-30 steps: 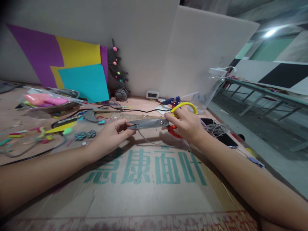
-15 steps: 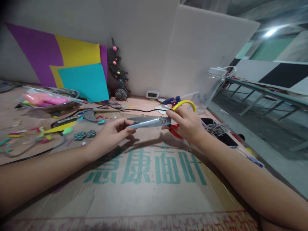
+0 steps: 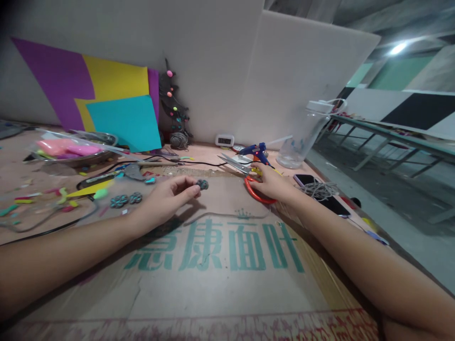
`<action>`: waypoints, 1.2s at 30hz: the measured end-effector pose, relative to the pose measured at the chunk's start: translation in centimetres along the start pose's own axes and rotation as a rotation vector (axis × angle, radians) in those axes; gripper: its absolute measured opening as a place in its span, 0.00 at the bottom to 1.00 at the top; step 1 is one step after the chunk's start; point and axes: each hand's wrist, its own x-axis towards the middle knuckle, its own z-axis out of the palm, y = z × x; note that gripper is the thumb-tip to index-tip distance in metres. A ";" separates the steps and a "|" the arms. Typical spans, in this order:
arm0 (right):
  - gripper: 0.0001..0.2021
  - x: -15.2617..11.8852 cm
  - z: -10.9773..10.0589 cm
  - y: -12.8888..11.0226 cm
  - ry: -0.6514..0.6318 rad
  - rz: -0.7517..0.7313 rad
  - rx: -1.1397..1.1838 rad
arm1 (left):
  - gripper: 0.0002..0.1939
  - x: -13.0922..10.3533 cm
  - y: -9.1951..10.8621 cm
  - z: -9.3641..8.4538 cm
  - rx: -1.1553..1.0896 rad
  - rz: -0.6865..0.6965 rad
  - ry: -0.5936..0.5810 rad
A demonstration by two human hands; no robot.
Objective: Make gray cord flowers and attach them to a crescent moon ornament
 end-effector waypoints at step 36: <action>0.14 -2.4 3.1 -10.9 -0.059 0.116 0.810 | 0.17 0.2 -0.7 -0.3 0.138 0.111 0.128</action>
